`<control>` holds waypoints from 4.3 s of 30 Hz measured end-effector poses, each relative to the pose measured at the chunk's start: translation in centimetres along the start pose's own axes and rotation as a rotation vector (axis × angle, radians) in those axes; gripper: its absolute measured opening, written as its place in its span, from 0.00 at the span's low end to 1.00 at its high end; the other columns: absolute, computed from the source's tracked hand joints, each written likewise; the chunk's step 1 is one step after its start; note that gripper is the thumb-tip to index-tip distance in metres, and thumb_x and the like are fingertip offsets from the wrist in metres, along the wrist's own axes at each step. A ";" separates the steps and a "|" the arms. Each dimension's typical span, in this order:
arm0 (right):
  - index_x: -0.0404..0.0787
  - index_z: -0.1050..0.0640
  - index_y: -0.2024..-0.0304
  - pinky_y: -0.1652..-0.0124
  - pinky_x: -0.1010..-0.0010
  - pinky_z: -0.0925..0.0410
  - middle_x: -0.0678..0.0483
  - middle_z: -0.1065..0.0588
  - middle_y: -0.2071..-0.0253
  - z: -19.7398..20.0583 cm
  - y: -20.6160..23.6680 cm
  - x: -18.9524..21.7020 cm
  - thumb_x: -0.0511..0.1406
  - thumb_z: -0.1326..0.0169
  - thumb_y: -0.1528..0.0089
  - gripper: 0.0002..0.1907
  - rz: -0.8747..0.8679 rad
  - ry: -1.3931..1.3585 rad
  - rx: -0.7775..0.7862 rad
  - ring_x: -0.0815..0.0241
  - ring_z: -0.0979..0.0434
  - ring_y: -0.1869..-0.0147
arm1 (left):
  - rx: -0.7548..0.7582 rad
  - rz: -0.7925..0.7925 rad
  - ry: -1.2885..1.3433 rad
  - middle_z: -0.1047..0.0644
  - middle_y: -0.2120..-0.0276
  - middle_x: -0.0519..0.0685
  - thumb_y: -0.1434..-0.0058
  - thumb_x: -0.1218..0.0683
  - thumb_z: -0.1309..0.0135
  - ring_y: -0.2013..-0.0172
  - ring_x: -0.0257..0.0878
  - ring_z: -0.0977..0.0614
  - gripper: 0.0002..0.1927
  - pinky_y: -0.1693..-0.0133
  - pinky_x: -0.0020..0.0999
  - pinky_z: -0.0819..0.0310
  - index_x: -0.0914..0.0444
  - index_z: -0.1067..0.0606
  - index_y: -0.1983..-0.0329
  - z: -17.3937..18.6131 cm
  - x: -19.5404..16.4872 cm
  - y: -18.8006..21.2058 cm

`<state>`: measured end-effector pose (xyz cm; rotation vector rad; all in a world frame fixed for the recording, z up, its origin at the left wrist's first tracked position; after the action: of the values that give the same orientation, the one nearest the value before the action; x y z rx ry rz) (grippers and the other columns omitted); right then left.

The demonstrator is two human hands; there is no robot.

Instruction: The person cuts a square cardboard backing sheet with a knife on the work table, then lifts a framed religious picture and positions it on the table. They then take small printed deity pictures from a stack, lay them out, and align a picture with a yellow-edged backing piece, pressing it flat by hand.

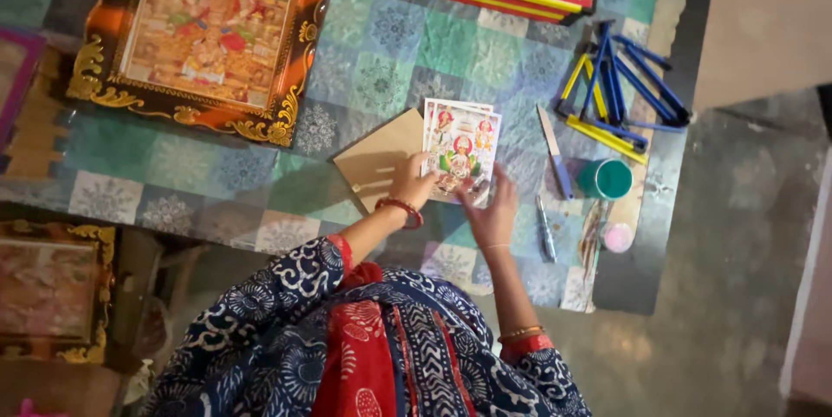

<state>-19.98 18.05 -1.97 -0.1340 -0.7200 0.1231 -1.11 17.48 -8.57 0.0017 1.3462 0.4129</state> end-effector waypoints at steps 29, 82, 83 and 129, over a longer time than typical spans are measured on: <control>0.46 0.35 0.30 0.36 0.46 0.40 0.38 0.38 0.31 0.6 0.8 1.9 0.44 0.26 0.55 0.52 0.160 0.050 0.127 0.32 0.37 0.30 | -0.089 0.073 0.429 0.27 0.44 0.58 0.38 0.53 0.40 0.46 0.45 0.19 0.24 0.51 0.36 0.20 0.67 0.29 0.41 -3.9 0.3 4.0; 0.40 0.27 0.36 0.32 0.58 0.34 0.52 0.27 0.35 -0.6 -5.1 -7.9 0.41 0.47 0.32 0.23 -0.738 -1.977 0.270 0.55 0.26 0.32 | 0.360 -0.070 -0.659 0.40 0.31 0.63 0.53 0.27 0.38 0.35 0.62 0.34 0.58 0.39 0.62 0.35 0.48 0.46 0.23 9.3 -5.0 0.5; 0.41 0.27 0.36 0.32 0.58 0.34 0.53 0.27 0.35 1.1 -6.6 -8.5 0.41 0.46 0.30 0.21 -0.583 -1.989 0.250 0.55 0.27 0.32 | 0.498 -0.018 -0.321 0.38 0.31 0.62 0.51 0.27 0.40 0.35 0.58 0.32 0.56 0.40 0.58 0.32 0.50 0.46 0.23 9.0 -5.0 0.0; 0.38 0.18 0.47 0.61 0.69 0.25 0.48 0.17 0.63 -4.4 -9.4 -2.7 0.36 0.38 0.40 0.18 -0.111 -0.171 0.262 0.62 0.16 0.63 | -0.338 0.082 0.094 0.16 0.57 0.57 0.39 0.61 0.50 0.56 0.45 0.14 0.20 0.56 0.34 0.22 0.64 0.23 0.43 6.8 3.9 0.3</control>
<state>-18.43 8.00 -5.39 0.1687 -0.8728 0.1222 5.80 20.50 -10.58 -0.2457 1.3574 0.7135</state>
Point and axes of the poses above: each hand's wrist, its own y-axis away from the middle knuckle, its own z-axis out of the back of the hand, x = y × z, the point moved 4 cm from there along -y, towards the middle knuckle
